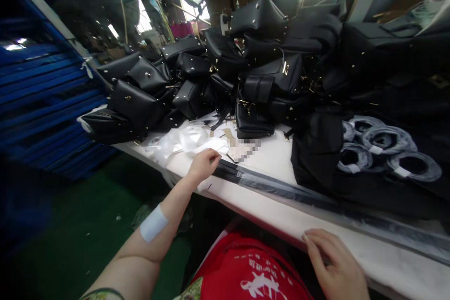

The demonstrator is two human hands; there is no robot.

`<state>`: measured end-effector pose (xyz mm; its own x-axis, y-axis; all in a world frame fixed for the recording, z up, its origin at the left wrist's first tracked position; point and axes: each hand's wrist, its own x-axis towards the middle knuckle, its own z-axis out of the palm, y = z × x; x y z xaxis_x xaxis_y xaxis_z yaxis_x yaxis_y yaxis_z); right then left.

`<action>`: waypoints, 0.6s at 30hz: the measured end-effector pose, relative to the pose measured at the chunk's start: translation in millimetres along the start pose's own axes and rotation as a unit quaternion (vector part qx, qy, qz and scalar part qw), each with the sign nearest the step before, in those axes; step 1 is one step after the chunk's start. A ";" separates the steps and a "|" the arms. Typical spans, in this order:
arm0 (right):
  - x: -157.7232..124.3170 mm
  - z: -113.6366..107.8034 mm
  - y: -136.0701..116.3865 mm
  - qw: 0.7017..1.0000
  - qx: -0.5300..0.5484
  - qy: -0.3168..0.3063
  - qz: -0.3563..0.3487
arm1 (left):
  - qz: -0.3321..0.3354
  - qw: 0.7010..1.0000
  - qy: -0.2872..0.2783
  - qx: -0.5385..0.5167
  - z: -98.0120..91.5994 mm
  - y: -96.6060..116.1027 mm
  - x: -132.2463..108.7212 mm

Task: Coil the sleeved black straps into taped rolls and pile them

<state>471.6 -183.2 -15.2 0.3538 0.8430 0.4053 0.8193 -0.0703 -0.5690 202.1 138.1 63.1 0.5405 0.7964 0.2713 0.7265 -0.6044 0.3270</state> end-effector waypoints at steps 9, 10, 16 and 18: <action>9.9 -0.7 -44.0 0.997 0.051 -0.052 0.022 | 0.182 0.968 -0.172 -0.012 54.8 72.6 13.7; 9.8 -3.2 -46.2 0.997 0.050 -0.052 0.026 | 0.186 0.966 -0.181 -0.007 57.0 73.6 19.9; 9.7 -18.6 -52.1 0.997 0.046 -0.027 0.047 | 0.226 0.959 -0.170 0.013 50.6 80.8 37.5; 11.2 -20.9 -52.6 0.998 0.046 -0.013 0.050 | 0.242 0.959 -0.146 0.032 44.5 87.4 28.9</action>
<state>441.8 -181.2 34.3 0.4185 0.8481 0.3250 0.7350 -0.1060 -0.6697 300.0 109.2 59.2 0.9094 0.4013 0.1094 0.3810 -0.9092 0.1681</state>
